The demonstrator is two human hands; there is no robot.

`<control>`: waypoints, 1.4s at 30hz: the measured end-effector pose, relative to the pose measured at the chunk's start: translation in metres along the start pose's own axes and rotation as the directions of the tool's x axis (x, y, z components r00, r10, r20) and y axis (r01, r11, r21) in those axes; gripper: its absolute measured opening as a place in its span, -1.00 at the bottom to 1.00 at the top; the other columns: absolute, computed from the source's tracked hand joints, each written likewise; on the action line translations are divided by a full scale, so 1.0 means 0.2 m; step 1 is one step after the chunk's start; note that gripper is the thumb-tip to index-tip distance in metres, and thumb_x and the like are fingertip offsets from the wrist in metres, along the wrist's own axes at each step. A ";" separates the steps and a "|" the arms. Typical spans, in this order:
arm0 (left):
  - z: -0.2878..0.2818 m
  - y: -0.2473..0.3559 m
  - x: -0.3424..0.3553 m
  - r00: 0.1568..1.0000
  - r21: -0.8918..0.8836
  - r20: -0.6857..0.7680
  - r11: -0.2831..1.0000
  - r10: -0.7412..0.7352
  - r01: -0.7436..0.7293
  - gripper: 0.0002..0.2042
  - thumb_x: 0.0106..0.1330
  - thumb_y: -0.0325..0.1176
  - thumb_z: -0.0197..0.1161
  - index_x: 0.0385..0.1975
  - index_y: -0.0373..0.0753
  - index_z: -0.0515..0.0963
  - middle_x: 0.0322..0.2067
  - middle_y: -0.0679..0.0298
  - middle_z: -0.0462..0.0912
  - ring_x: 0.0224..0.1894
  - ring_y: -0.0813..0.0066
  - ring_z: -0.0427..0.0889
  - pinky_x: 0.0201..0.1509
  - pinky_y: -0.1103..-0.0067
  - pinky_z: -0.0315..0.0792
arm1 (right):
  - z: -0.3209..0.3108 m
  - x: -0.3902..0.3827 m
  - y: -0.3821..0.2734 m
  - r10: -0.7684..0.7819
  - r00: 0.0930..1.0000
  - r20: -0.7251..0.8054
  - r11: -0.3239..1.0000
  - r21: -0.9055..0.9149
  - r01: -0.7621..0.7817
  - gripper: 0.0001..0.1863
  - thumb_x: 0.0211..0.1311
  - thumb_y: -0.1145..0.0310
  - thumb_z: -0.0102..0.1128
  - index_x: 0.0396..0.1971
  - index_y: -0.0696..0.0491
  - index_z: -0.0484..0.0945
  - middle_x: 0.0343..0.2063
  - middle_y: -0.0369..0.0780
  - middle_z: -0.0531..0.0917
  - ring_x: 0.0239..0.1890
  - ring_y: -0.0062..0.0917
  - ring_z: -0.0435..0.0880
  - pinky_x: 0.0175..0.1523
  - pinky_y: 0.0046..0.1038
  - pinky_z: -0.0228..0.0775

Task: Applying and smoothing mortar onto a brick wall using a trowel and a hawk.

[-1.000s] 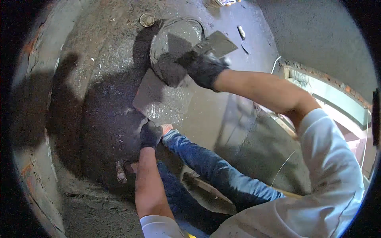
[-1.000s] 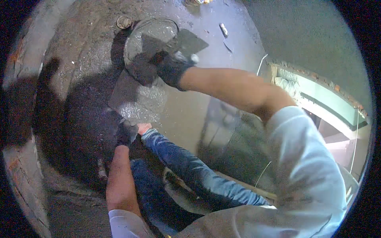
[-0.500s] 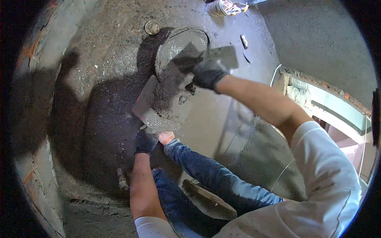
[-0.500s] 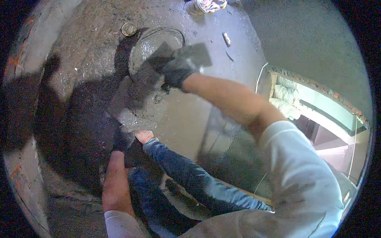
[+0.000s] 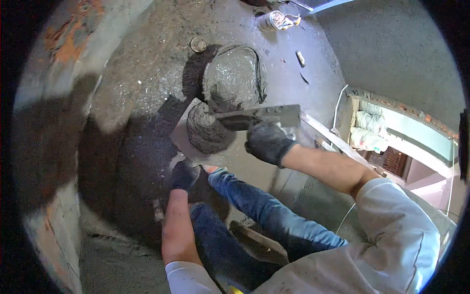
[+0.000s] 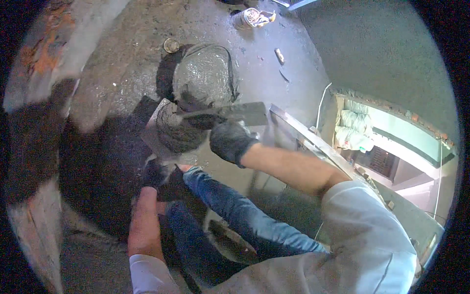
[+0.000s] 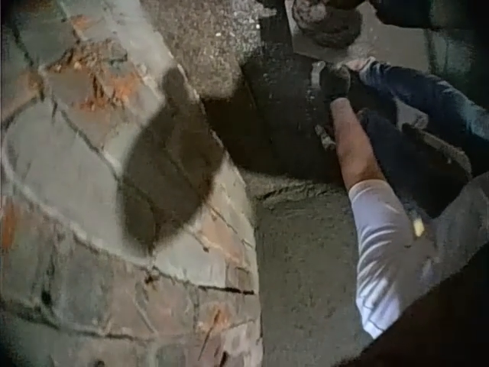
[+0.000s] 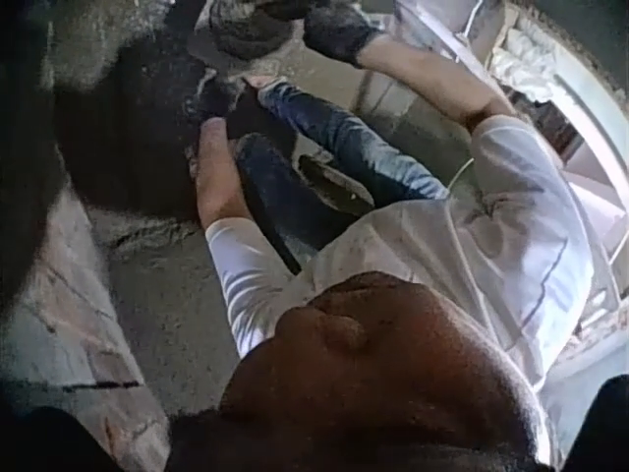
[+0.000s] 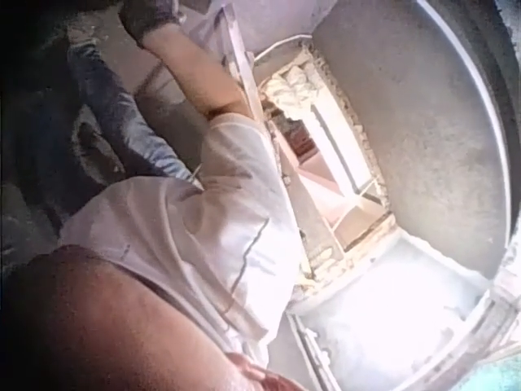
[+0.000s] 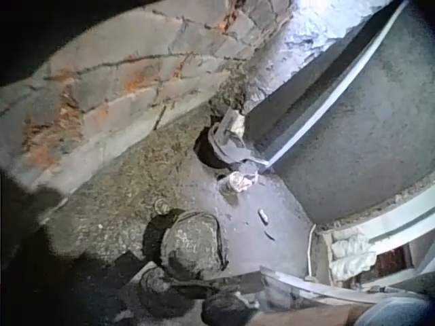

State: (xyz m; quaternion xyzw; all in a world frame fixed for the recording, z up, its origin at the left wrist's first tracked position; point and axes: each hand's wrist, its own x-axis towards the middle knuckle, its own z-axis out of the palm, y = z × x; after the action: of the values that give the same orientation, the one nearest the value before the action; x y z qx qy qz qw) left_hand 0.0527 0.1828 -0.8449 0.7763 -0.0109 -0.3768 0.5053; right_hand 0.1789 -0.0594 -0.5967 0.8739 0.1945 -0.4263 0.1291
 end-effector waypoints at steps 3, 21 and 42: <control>-0.08 0.38 -0.20 0.913 0.642 0.006 0.698 0.408 -0.316 -0.84 0.03 -0.21 0.17 -0.50 -0.13 0.56 -0.44 0.15 0.58 -0.36 0.11 0.55 -0.33 0.28 0.44 | -0.31 -0.41 0.01 0.106 0.993 -0.057 0.974 0.206 -0.093 -0.69 0.12 0.25 0.02 -0.45 0.21 0.59 -0.53 -0.03 0.60 -0.43 -0.20 0.63 -0.30 -0.21 0.47; -0.34 1.71 -1.23 0.611 0.595 -0.561 0.785 0.559 -0.172 -0.91 0.11 -0.28 0.17 -0.52 -0.11 0.56 -0.63 0.27 0.57 -0.62 0.35 0.52 -0.53 0.35 0.40 | -0.92 -1.40 -0.19 -0.215 0.766 -0.606 0.905 0.172 0.390 -0.73 0.04 0.22 0.04 -0.54 0.14 0.56 -0.58 -0.03 0.60 -0.52 -0.20 0.61 -0.40 -0.21 0.44; 0.07 3.14 -1.90 0.583 -0.626 -0.764 0.538 -0.276 -0.565 -0.89 0.14 -0.39 0.28 -0.40 -0.22 0.50 -0.68 0.44 0.41 -0.76 0.67 0.36 -0.75 0.70 0.25 | -1.61 -1.28 0.53 -0.452 -0.243 -0.858 0.612 -0.497 0.615 -0.60 0.17 0.19 0.03 -0.01 0.01 0.46 -0.05 -0.10 0.52 0.08 -0.16 0.41 0.21 -0.12 0.13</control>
State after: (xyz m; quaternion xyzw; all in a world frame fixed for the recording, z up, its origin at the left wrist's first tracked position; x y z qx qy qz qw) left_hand 0.0005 0.0172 -0.1318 0.5150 0.3204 0.1053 0.7881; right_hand 0.3070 -0.0869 -0.1913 0.7383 0.5583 0.2446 -0.2888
